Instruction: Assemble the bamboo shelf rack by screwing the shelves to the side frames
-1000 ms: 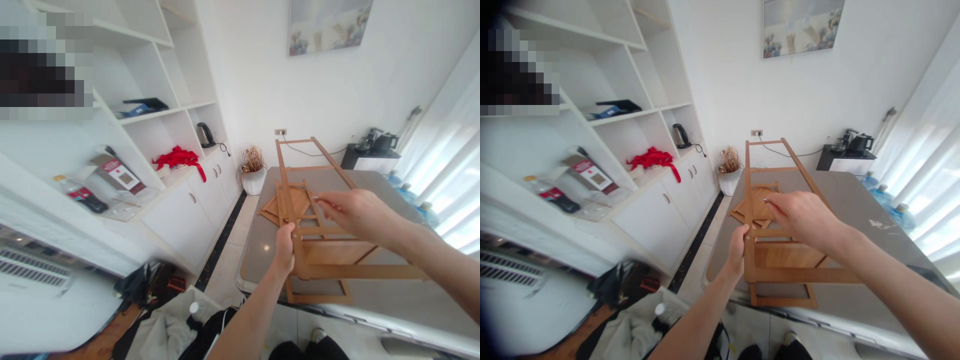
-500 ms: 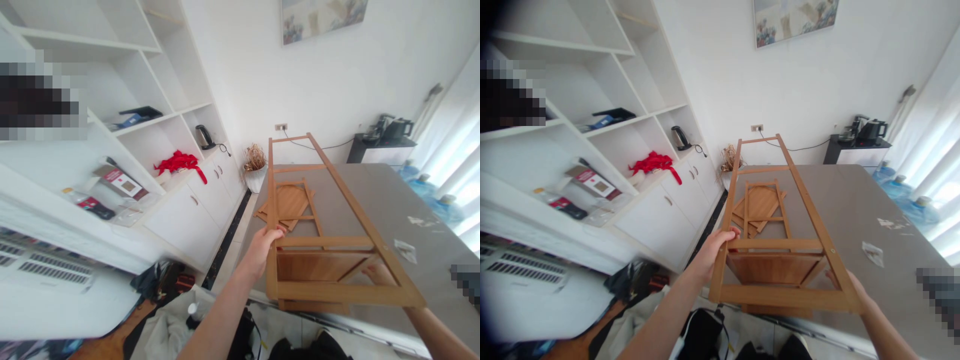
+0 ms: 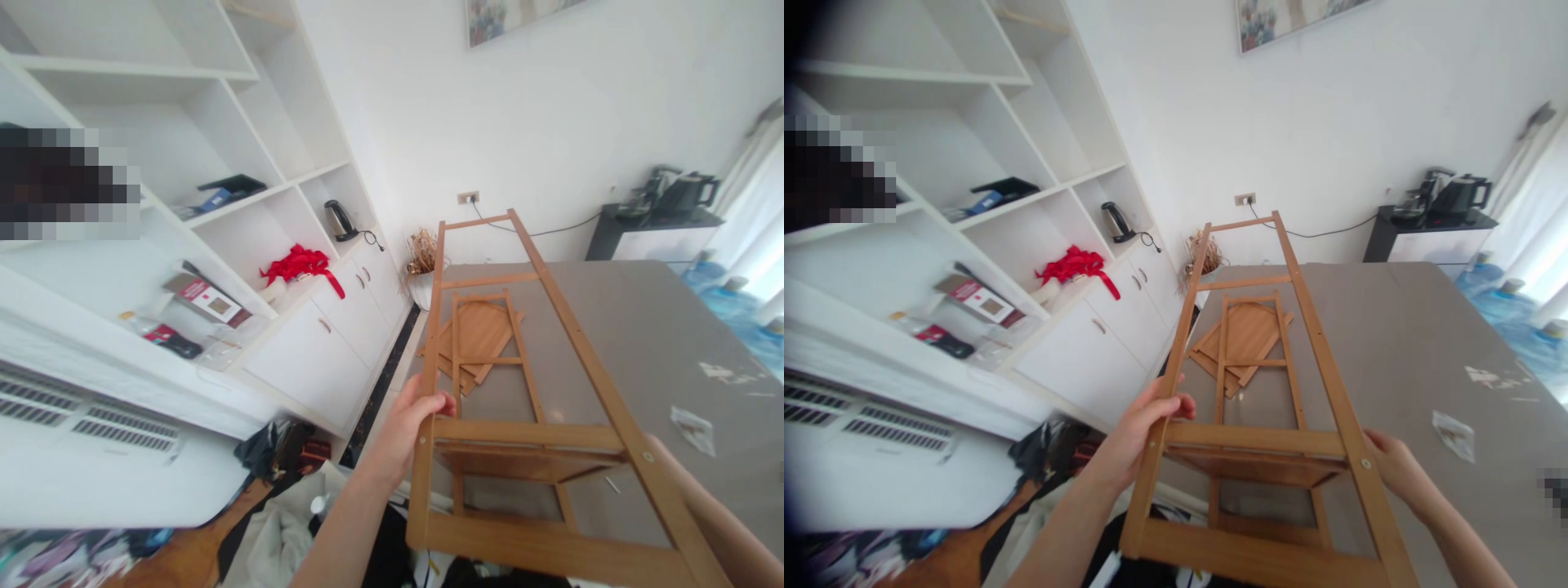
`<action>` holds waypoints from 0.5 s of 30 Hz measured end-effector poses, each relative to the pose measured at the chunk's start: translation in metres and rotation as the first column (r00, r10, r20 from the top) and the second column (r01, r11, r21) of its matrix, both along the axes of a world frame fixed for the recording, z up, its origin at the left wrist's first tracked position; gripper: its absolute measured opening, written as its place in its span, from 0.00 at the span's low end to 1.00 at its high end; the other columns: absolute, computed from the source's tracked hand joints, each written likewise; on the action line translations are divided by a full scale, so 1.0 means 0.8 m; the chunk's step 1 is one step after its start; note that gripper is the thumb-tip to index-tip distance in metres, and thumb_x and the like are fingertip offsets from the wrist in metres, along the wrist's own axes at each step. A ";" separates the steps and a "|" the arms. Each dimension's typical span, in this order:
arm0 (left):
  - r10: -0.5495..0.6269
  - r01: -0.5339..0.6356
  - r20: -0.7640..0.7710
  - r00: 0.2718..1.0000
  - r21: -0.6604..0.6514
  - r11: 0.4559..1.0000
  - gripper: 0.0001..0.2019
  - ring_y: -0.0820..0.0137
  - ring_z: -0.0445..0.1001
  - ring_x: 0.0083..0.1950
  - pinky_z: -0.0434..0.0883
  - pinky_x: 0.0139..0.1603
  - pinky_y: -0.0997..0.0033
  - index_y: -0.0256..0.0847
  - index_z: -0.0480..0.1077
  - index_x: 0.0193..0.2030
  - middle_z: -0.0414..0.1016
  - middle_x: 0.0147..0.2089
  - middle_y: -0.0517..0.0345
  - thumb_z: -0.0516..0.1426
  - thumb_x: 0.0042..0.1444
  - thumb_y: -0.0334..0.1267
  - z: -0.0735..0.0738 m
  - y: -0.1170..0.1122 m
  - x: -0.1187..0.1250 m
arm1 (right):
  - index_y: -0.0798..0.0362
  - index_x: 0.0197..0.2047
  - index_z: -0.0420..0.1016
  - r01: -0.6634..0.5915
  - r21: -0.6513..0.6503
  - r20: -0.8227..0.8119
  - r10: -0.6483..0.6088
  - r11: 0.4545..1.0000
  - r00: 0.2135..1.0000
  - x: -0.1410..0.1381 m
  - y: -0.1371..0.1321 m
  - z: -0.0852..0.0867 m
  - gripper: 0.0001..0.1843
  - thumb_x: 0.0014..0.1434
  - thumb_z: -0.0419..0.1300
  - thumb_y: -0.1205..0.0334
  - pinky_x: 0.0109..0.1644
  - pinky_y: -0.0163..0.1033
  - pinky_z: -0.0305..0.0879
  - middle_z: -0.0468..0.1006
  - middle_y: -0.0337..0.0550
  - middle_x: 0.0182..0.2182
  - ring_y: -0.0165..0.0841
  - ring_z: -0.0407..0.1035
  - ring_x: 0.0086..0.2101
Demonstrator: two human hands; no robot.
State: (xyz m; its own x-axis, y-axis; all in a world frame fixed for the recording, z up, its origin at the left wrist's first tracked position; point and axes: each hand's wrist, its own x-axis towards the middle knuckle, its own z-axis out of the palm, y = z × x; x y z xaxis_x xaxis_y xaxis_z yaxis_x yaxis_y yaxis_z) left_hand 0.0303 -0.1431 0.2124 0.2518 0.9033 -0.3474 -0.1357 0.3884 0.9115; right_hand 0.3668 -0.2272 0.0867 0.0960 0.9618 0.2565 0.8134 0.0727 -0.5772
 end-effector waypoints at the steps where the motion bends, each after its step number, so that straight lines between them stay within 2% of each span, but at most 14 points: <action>1: 0.003 -0.003 -0.018 1.000 0.024 1.000 0.14 0.68 0.76 0.38 0.69 0.38 0.70 0.39 0.69 0.45 0.77 0.37 0.54 0.60 0.50 0.37 0.005 0.006 0.003 | 0.44 0.30 0.83 0.025 -0.108 -0.231 -0.049 0.994 0.972 0.000 0.007 0.015 0.19 0.60 0.50 0.56 0.37 0.46 0.73 0.84 0.50 0.33 0.50 0.79 0.36; 2: 0.005 -0.002 -0.046 0.999 0.049 0.999 0.12 0.68 0.75 0.35 0.69 0.36 0.71 0.38 0.69 0.41 0.76 0.36 0.55 0.60 0.50 0.38 0.008 0.011 0.007 | 0.45 0.37 0.83 0.035 -0.222 -0.484 -0.141 0.974 0.864 -0.002 0.015 0.033 0.19 0.61 0.51 0.50 0.44 0.47 0.73 0.84 0.51 0.38 0.49 0.78 0.41; 3: -0.004 0.011 -0.082 0.997 0.075 0.997 0.09 0.70 0.75 0.32 0.68 0.34 0.72 0.38 0.68 0.38 0.76 0.33 0.57 0.59 0.50 0.38 0.011 0.017 0.012 | 0.47 0.42 0.82 0.012 -0.301 -0.682 -0.224 0.953 0.696 -0.006 0.024 0.053 0.22 0.61 0.50 0.46 0.50 0.47 0.71 0.83 0.51 0.41 0.48 0.76 0.45; 4: -0.019 0.032 -0.127 0.992 0.102 0.994 0.07 0.71 0.73 0.28 0.67 0.31 0.73 0.39 0.67 0.34 0.74 0.29 0.59 0.58 0.51 0.39 0.012 0.022 0.017 | 0.48 0.46 0.79 -0.044 -0.307 -0.817 -0.240 0.951 0.525 -0.012 0.033 0.074 0.24 0.62 0.50 0.43 0.53 0.46 0.69 0.82 0.52 0.43 0.45 0.75 0.48; 5: -0.024 0.049 -0.178 0.984 0.136 0.990 0.06 0.73 0.70 0.25 0.65 0.28 0.74 0.39 0.65 0.32 0.72 0.25 0.61 0.57 0.51 0.38 0.013 0.025 0.023 | 0.49 0.48 0.78 -0.108 -0.287 -0.892 -0.224 0.952 0.392 -0.018 0.041 0.093 0.25 0.62 0.51 0.41 0.54 0.45 0.69 0.81 0.52 0.45 0.44 0.74 0.48; 6: -0.022 0.064 -0.234 0.972 0.177 0.982 0.05 0.74 0.67 0.22 0.63 0.26 0.76 0.40 0.64 0.30 0.69 0.21 0.64 0.56 0.52 0.38 0.013 0.028 0.028 | 0.51 0.48 0.77 -0.151 -0.265 -0.923 -0.205 0.952 0.327 -0.025 0.048 0.111 0.25 0.61 0.53 0.42 0.53 0.44 0.70 0.81 0.52 0.45 0.42 0.74 0.47; 7: -0.006 0.073 -0.286 0.958 0.225 0.972 0.05 0.75 0.65 0.20 0.61 0.24 0.76 0.40 0.63 0.29 0.65 0.18 0.66 0.55 0.52 0.37 0.013 0.029 0.033 | 0.52 0.47 0.76 -0.147 -0.253 -0.928 -0.197 0.956 0.316 -0.031 0.053 0.126 0.22 0.59 0.58 0.44 0.50 0.41 0.71 0.81 0.50 0.42 0.40 0.75 0.43; 8: 0.017 0.077 -0.327 0.945 0.270 0.960 0.05 0.76 0.62 0.19 0.59 0.23 0.77 0.41 0.62 0.29 0.63 0.17 0.67 0.55 0.52 0.36 0.013 0.029 0.037 | 0.52 0.46 0.75 -0.129 -0.241 -0.923 -0.186 0.962 0.338 -0.037 0.057 0.138 0.20 0.57 0.62 0.47 0.43 0.37 0.72 0.80 0.46 0.36 0.35 0.74 0.36; 11: 0.047 0.096 -0.374 0.926 0.355 0.930 0.05 0.77 0.59 0.19 0.57 0.23 0.78 0.41 0.61 0.29 0.61 0.18 0.69 0.54 0.53 0.36 0.020 0.027 0.044 | 0.53 0.37 0.72 -0.062 -0.211 -0.867 -0.158 0.975 0.472 -0.043 0.057 0.157 0.17 0.54 0.65 0.47 0.26 0.30 0.63 0.69 0.35 0.23 0.26 0.63 0.23; 13: 0.024 0.129 -0.371 0.928 0.382 0.915 0.06 0.78 0.59 0.19 0.57 0.22 0.78 0.41 0.61 0.29 0.61 0.19 0.69 0.53 0.56 0.37 0.030 0.026 0.046 | 0.53 0.34 0.71 -0.038 -0.198 -0.824 -0.145 0.980 0.548 -0.037 0.052 0.163 0.18 0.55 0.64 0.45 0.23 0.30 0.59 0.65 0.33 0.21 0.26 0.59 0.22; 15: 0.010 0.156 -0.364 0.931 0.424 0.892 0.07 0.78 0.59 0.20 0.57 0.23 0.79 0.41 0.61 0.30 0.61 0.20 0.68 0.52 0.58 0.38 0.041 0.026 0.051 | 0.53 0.33 0.70 -0.004 -0.181 -0.787 -0.143 0.983 0.600 -0.027 0.046 0.171 0.19 0.55 0.64 0.45 0.24 0.31 0.59 0.65 0.34 0.22 0.26 0.59 0.23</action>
State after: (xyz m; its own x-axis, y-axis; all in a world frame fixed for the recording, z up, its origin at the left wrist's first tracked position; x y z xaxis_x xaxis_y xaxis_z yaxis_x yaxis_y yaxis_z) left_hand 0.0713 -0.1220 0.2455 0.2614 0.9652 0.0030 0.2338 -0.0663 0.9700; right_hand 0.3454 -0.1901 0.2237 0.2590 0.9608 -0.0986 0.0265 -0.1091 -0.9937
